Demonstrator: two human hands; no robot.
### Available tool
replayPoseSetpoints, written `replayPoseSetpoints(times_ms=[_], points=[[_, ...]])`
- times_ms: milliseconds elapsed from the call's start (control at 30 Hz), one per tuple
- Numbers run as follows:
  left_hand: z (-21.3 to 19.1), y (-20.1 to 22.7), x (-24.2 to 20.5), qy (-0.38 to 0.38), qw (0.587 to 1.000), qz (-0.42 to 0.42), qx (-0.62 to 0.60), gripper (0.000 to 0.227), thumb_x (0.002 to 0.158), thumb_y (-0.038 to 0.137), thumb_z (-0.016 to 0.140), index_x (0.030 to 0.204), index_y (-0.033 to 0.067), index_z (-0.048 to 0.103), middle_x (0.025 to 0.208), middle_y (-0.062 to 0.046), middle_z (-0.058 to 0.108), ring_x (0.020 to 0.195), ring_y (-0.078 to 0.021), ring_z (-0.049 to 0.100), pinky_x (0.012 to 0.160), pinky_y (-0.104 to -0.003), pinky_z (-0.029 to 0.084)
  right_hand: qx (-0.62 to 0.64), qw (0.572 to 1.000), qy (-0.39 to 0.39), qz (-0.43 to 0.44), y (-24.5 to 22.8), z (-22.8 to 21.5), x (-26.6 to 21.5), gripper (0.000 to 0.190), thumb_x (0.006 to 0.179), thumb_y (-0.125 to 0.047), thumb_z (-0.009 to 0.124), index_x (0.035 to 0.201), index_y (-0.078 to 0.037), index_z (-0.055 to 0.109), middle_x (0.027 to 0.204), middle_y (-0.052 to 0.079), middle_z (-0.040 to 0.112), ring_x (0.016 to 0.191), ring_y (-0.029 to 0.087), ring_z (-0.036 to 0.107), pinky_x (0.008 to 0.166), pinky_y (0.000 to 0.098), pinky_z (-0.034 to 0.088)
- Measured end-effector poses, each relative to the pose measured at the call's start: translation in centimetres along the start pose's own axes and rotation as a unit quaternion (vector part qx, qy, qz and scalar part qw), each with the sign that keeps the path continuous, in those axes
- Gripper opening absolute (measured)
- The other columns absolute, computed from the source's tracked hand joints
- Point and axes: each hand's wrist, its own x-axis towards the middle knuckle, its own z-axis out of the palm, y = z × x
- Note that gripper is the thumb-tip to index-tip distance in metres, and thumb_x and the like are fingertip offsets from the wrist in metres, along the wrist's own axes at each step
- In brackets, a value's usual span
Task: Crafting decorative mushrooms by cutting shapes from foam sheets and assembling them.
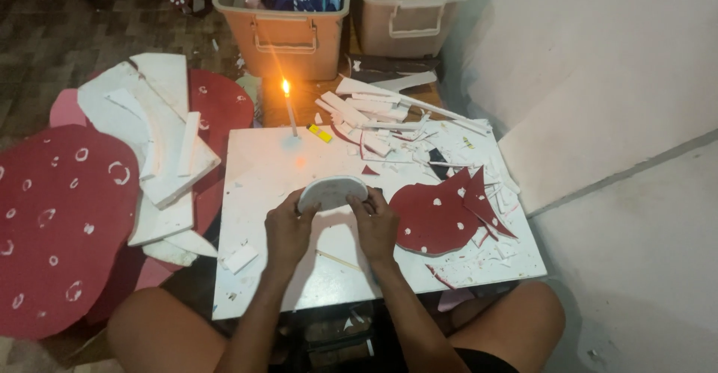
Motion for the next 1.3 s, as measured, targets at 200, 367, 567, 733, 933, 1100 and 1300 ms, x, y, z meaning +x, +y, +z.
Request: replayPoseSetpoints(times_ms=[200,367,567,733,933,1100,1300], points=[[0.6,0.1,-0.6,0.047,0.999,-0.002,0.005,0.035,0.093,0.006,0.064,0.126,-0.0030,0.064,0.109,-0.028,0.071,0.109,-0.0438,0.065,0.097,-0.056,0.051,-0.007,1.000,0.014,0.013,0.7,0.5,-0.3,0.033,0.090,-0.022,0.075,0.118,-0.006,0.071,0.110,0.018,0.074,0.103,0.025,0.072,0.092,0.0362,0.057],[0.9,-4.3,1.7,0.040,0.999,-0.007,0.013,0.035,0.090,0.012,0.070,0.125,0.0078,0.068,0.109,-0.021,0.073,0.107,-0.0399,0.067,0.095,-0.054,0.052,-0.039,0.999,-0.029,0.007,1.3,-0.6,1.2,0.033,0.093,-0.024,0.070,0.122,-0.008,0.069,0.111,0.018,0.072,0.110,0.031,0.068,0.098,0.0427,0.052],[0.5,-4.9,1.2,0.054,0.998,0.031,-0.003,0.032,0.096,0.014,0.060,0.125,0.0026,0.065,0.120,-0.024,0.067,0.117,-0.0439,0.060,0.102,-0.058,0.044,-0.239,0.969,-0.039,-0.052,4.4,-2.0,12.2,0.039,0.097,-0.046,0.061,0.097,-0.008,0.071,0.092,0.014,0.073,0.095,0.032,0.070,0.091,0.0470,0.051],[3.4,-8.6,1.7,0.112,0.961,0.221,0.123,0.030,0.095,0.018,0.053,0.113,-0.0005,0.068,0.132,-0.017,0.059,0.109,-0.0361,0.061,0.111,-0.054,0.035,-0.354,0.896,-0.032,-0.266,8.9,1.2,25.1,0.038,0.087,-0.014,0.057,0.125,-0.011,0.060,0.111,0.005,0.064,0.099,0.027,0.059,0.086,0.0373,0.047],[5.7,-12.8,2.4,0.138,0.921,0.224,0.286,0.045,0.074,0.004,0.067,0.115,0.0231,0.070,0.120,-0.009,0.053,0.114,-0.0280,0.053,0.114,-0.064,0.030,-0.514,0.830,-0.085,-0.198,9.1,5.6,31.0,0.024,0.089,-0.020,0.055,0.098,-0.007,0.073,0.095,0.015,0.072,0.084,0.038,0.066,0.077,0.0467,0.053],[6.1,-13.5,3.6,0.061,0.923,0.219,0.312,0.041,0.080,0.006,0.066,0.118,0.0206,0.070,0.116,-0.008,0.055,0.110,-0.0259,0.054,0.111,-0.064,0.032,-0.560,0.821,-0.102,-0.034,9.3,7.1,33.1,0.031,0.088,-0.025,0.067,0.111,-0.004,0.068,0.113,0.018,0.064,0.104,0.039,0.058,0.087,0.0493,0.047],[3.2,-10.7,3.3,0.162,0.915,0.240,0.282,0.048,0.075,0.004,0.065,0.119,0.0218,0.068,0.114,-0.009,0.058,0.102,-0.0258,0.057,0.109,-0.057,0.036,-0.475,0.876,-0.068,-0.043,11.6,4.0,36.0,0.027,0.076,-0.014,0.065,0.103,-0.013,0.067,0.101,0.012,0.069,0.094,0.033,0.065,0.080,0.0452,0.051]])
